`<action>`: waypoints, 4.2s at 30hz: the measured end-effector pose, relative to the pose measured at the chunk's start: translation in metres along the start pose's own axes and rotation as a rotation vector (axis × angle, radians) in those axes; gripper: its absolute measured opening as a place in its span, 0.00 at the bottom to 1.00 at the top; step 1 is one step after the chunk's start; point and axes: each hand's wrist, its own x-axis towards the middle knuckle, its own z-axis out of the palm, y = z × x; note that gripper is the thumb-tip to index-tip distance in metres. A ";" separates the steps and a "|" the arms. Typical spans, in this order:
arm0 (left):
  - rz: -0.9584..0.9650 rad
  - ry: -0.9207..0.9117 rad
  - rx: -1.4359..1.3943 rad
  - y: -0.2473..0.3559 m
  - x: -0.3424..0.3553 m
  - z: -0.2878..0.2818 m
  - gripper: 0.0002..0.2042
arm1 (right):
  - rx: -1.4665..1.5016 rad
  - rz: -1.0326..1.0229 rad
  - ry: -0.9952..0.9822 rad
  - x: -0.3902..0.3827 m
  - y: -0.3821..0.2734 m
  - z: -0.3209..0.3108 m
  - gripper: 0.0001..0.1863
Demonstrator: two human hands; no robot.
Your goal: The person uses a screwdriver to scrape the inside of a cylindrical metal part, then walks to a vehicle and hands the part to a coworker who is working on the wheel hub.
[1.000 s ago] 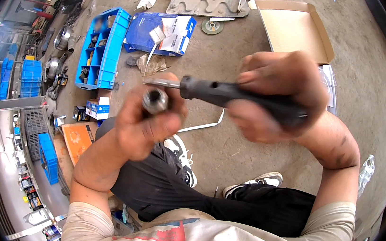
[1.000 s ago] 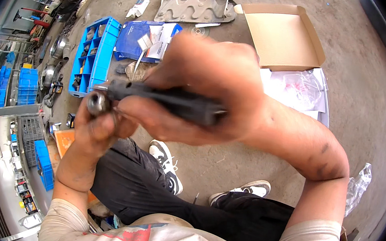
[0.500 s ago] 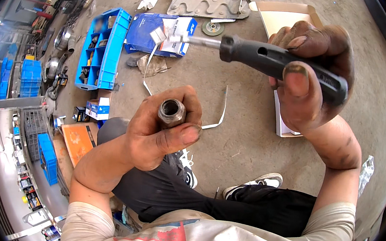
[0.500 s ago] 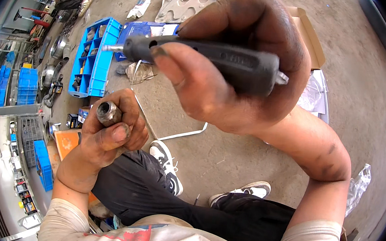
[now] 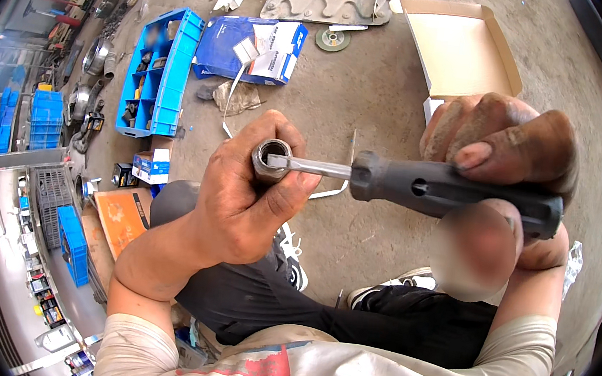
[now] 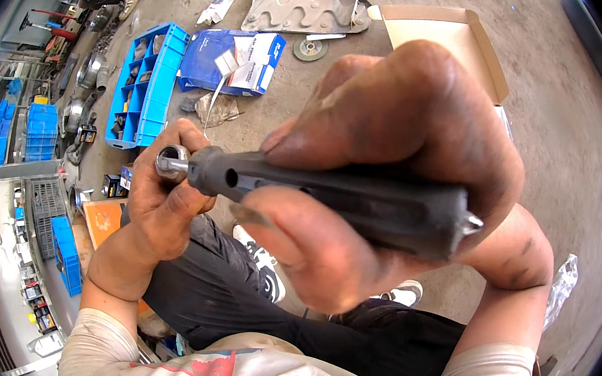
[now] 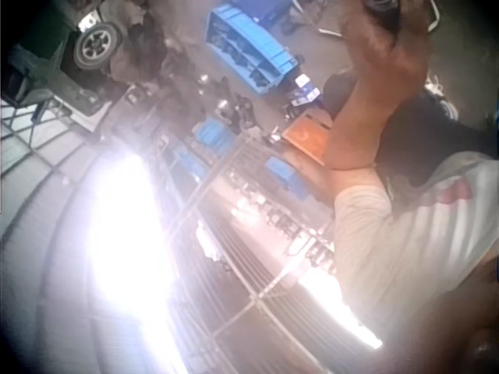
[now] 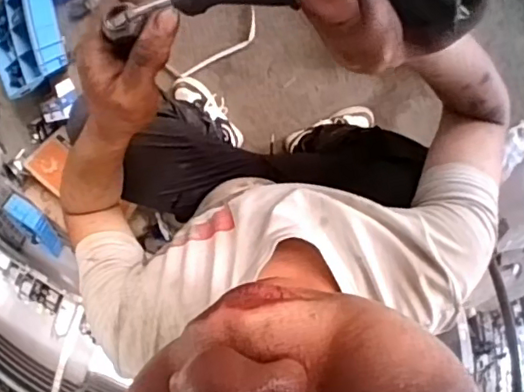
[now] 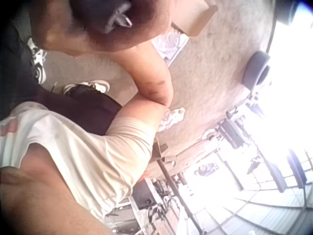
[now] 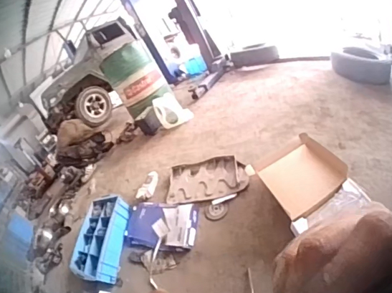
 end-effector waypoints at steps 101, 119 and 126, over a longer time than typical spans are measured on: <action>0.145 0.026 0.132 -0.006 -0.006 0.010 0.17 | 0.224 0.780 0.507 0.029 -0.018 -0.004 0.23; 0.073 0.113 0.363 -0.005 -0.011 0.007 0.16 | 0.088 0.158 0.121 -0.006 0.016 0.000 0.22; 0.179 0.088 0.134 -0.008 -0.006 0.010 0.16 | 0.027 0.024 0.077 -0.007 0.026 -0.006 0.22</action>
